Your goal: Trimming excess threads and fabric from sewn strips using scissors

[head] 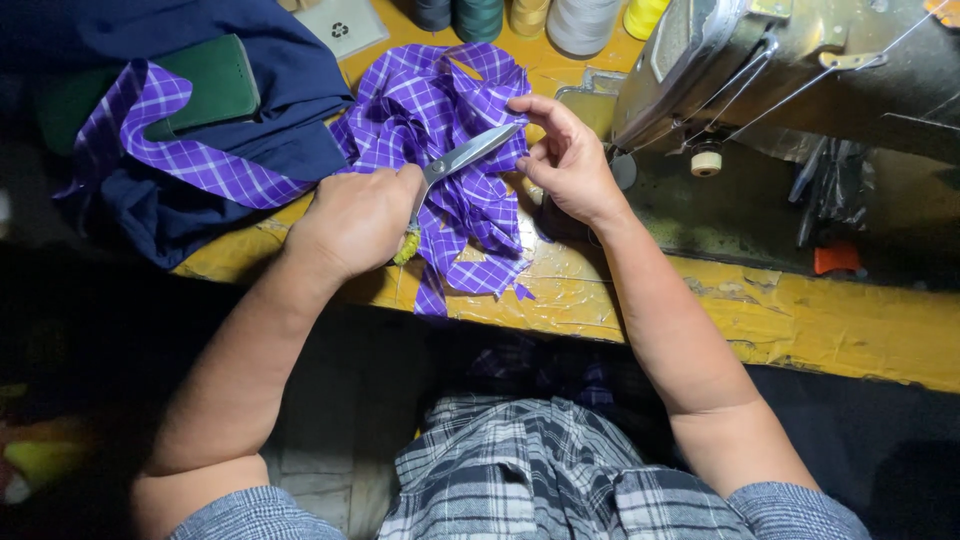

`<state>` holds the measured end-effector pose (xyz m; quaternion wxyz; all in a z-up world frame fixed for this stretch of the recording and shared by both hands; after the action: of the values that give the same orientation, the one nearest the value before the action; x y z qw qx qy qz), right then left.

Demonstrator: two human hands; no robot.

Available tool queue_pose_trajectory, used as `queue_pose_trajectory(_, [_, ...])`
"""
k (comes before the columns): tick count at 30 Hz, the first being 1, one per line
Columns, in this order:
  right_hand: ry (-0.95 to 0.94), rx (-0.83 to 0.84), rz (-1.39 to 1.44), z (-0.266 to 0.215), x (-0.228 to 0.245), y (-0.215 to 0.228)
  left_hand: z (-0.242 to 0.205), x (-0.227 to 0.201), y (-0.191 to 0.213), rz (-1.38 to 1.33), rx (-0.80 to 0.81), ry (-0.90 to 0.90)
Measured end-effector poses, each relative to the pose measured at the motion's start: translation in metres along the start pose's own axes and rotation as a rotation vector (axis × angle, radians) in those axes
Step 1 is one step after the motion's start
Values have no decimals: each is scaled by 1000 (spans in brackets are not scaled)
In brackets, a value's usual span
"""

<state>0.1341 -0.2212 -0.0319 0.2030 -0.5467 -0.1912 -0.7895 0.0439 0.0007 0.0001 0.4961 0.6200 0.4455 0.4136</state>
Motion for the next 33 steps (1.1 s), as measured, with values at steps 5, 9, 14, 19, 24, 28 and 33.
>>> queue_pose_trajectory(5, [-36, -5, -54, -1, 4, -1, 1, 0, 4, -18, 12, 6])
queue_pose_trajectory(9, [-35, 2, -25, -1, 2, 0, 1, 0, 4, -72, 64, 0])
queue_pose_trajectory(14, [-28, 28, 41, 0, 0, -2, -4, -1, 13, -181, 160, -3])
queue_pose_trajectory(19, [-72, 24, 165, -1, 3, -5, -5, -2, 14, -232, 208, -2])
queue_pose_trajectory(24, [-94, 26, 237, 0, 3, -6, -6, 0, 10, -236, 197, -13])
queue_pose_trajectory(28, [-84, 37, 252, 0, 0, -6, -6, 2, 7, -233, 178, -24])
queue_pose_trajectory(33, [-87, 63, 284, -1, 4, -8, -5, 4, 3, -256, 166, -36])
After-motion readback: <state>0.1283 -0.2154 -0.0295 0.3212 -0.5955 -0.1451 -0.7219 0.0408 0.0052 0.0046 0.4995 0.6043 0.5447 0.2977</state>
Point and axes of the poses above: each hand's wrist, its own z-axis towards the middle knuckle, its own y-axis out of the back of the hand, x = y × z, the point moved 5 cm from there along z, towards the middle knuckle, and after that the axes turned 1 degree about z, right-handed, at the moved point
